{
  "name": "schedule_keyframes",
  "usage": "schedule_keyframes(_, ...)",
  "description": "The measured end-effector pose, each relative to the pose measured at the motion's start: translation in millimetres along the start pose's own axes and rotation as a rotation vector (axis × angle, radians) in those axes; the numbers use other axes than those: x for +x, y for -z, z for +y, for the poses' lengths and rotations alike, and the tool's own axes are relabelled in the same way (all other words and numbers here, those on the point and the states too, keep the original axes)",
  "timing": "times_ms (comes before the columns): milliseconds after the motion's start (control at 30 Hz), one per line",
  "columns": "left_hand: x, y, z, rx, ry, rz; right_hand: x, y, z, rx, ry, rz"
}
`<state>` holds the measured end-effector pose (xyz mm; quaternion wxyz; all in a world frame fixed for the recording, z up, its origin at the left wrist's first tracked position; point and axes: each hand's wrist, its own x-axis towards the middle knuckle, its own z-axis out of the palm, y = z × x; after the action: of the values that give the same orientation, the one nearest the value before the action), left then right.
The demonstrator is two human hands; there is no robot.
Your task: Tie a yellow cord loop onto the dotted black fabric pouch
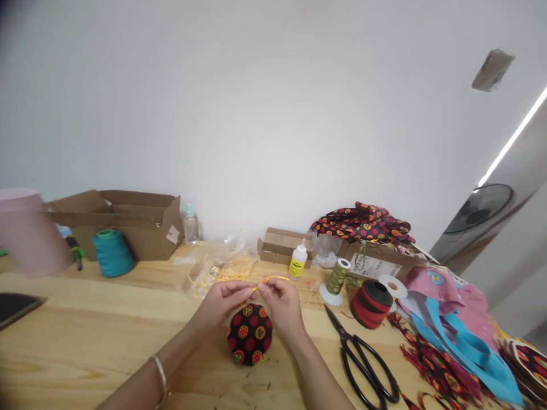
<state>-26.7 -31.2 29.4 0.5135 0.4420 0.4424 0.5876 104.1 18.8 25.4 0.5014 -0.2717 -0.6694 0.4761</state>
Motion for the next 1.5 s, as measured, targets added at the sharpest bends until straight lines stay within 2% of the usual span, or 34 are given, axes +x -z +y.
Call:
schedule_keyframes(133, -1.2, -1.0, 2.3, 0.032, -0.009, -0.01, -1.3, 0.2, -0.3, -0.094, 0.113, -0.024)
schedule_keyframes(233, -0.6, -1.7, 2.1, 0.053, -0.003, 0.028, -2.8, -0.7, 0.4, -0.118, 0.126, -0.036)
schedule_keyframes(333, 0.2, -2.1, 1.6, 0.091, -0.028, 0.062, -4.1, -2.4, -0.6, -0.097, 0.095, -0.038)
schedule_keyframes(533, 0.2, -2.8, 3.8, 0.104, -0.049, 0.055, -4.1, -4.6, -2.6, 0.013, -0.025, -0.005)
schedule_keyframes(867, 0.4, 3.2, -2.3, -0.087, -0.017, -0.022, -2.2, -0.4, 4.1, 0.009, 0.058, -0.019)
schedule_keyframes(1133, 0.3, 1.3, 3.9, 0.034, 0.001, -0.02, -1.4, 0.6, 1.2, -0.058, 0.09, -0.05)
schedule_keyframes(1367, -0.3, 1.1, 6.5, 0.096, -0.015, -0.002, -2.2, 0.2, -1.7, 0.01, -0.019, -0.038)
schedule_keyframes(1500, 0.1, 1.2, 5.3, 0.089, -0.006, 0.012, -2.1, -0.7, 2.8, -0.015, -0.013, -0.035)
